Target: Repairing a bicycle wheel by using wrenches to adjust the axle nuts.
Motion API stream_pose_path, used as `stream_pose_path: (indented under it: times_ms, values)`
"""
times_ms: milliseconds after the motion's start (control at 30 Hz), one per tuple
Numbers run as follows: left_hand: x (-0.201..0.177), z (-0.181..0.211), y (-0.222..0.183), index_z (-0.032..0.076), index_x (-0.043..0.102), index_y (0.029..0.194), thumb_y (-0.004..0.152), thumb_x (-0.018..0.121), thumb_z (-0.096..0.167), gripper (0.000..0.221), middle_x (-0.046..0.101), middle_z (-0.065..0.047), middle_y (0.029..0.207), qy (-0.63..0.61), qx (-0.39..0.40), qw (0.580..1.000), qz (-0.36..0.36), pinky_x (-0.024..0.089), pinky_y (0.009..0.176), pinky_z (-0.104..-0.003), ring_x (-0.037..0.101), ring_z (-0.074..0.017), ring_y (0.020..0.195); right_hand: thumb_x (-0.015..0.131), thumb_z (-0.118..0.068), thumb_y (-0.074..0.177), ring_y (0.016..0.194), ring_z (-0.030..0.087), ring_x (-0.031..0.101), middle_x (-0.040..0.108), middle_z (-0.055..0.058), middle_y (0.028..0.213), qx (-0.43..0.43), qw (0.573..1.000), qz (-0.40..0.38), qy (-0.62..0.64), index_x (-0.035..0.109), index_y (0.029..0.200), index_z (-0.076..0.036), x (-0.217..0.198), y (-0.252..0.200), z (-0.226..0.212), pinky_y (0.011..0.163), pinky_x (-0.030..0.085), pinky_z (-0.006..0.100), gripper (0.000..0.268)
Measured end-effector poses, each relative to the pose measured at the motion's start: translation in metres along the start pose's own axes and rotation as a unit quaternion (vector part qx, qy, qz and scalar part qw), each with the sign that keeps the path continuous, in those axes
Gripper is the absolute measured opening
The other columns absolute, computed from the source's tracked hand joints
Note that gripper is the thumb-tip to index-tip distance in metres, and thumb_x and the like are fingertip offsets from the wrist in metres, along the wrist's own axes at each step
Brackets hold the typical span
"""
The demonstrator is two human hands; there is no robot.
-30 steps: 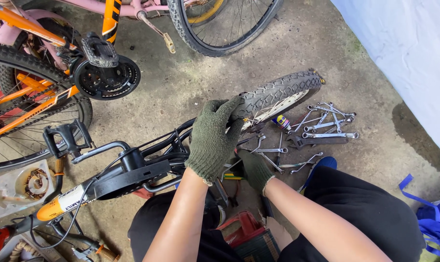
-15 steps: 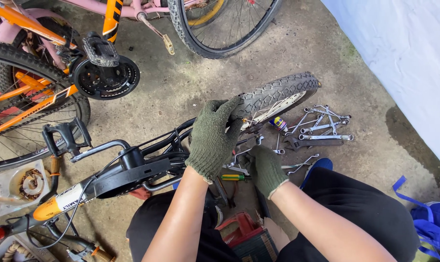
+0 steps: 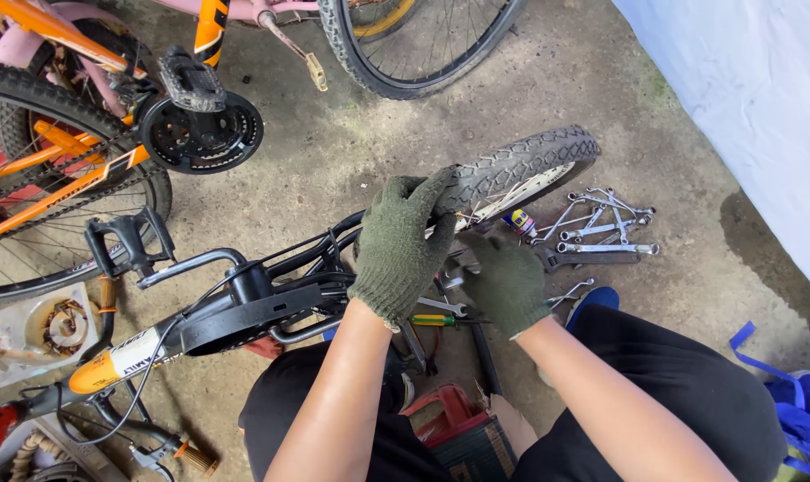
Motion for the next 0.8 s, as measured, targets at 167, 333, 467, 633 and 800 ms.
stream_pose_path:
  times_ms: [167, 333, 467, 633, 800]
  values:
    - [0.010, -0.005, -0.003, 0.025, 0.058, 0.143, 0.082, 0.080, 0.026, 0.065, 0.062, -0.012, 0.111, 0.025, -0.016, 0.999, -0.038, 0.058, 0.082, -0.054, 0.067, -0.0399, 0.104, 0.083, -0.027, 0.085, 0.075, 0.037, 0.073, 0.071, 0.011, 0.085, 0.122, 0.967, 0.098, 0.202, 0.061, 0.128, -0.018, -0.046, 0.023, 0.000, 0.061, 0.059, 0.053, 0.049]
    - [0.027, -0.018, -0.005, 0.024, 0.055, 0.146, 0.080, 0.080, 0.028, 0.070, 0.060, -0.011, 0.115, 0.055, -0.034, 0.996, -0.061, 0.057, 0.085, -0.056, 0.065, -0.0394, 0.107, 0.094, -0.031, 0.081, 0.093, 0.023, 0.072, 0.069, 0.001, 0.107, 0.296, 0.892, 0.186, 0.286, 0.041, 0.151, -0.021, -0.036, 0.024, 0.056, 0.077, 0.061, 0.041, 0.088]
    - [0.025, -0.018, -0.008, 0.021, 0.055, 0.146, 0.084, 0.077, 0.025, 0.065, 0.060, -0.013, 0.114, 0.043, -0.038, 0.997, -0.057, 0.056, 0.084, -0.055, 0.065, -0.0406, 0.107, 0.089, -0.005, 0.098, 0.098, 0.020, 0.069, 0.065, 0.007, 0.110, 0.297, 0.853, 0.312, 0.296, 0.031, 0.156, -0.020, 0.009, 0.019, 0.116, 0.077, 0.062, 0.028, 0.083]
    - [0.027, -0.017, -0.006, 0.021, 0.054, 0.147, 0.084, 0.076, 0.025, 0.067, 0.061, -0.014, 0.114, 0.047, -0.031, 0.997, -0.056, 0.056, 0.083, -0.055, 0.065, -0.0404, 0.106, 0.065, -0.029, 0.111, 0.105, 0.033, 0.070, 0.061, 0.013, 0.117, 0.317, 0.893, 0.261, 0.181, 0.043, 0.151, -0.018, 0.040, 0.009, 0.139, 0.082, 0.063, 0.045, 0.047]
    - [0.024, -0.011, -0.004, 0.020, 0.052, 0.149, 0.085, 0.076, 0.023, 0.068, 0.062, -0.016, 0.115, 0.043, -0.031, 0.997, -0.057, 0.056, 0.082, -0.057, 0.065, -0.0419, 0.107, 0.035, -0.047, 0.116, 0.119, 0.044, 0.064, 0.069, 0.027, 0.117, 0.392, 0.914, 0.001, 0.104, 0.063, 0.127, -0.003, 0.131, -0.028, 0.166, 0.093, 0.054, 0.058, 0.052]
Point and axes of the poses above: each hand's wrist, its own y-axis towards the middle knuckle, its own x-axis out of the palm, z = x × y, the point moved 2 cm from there along y, towards the middle knuckle
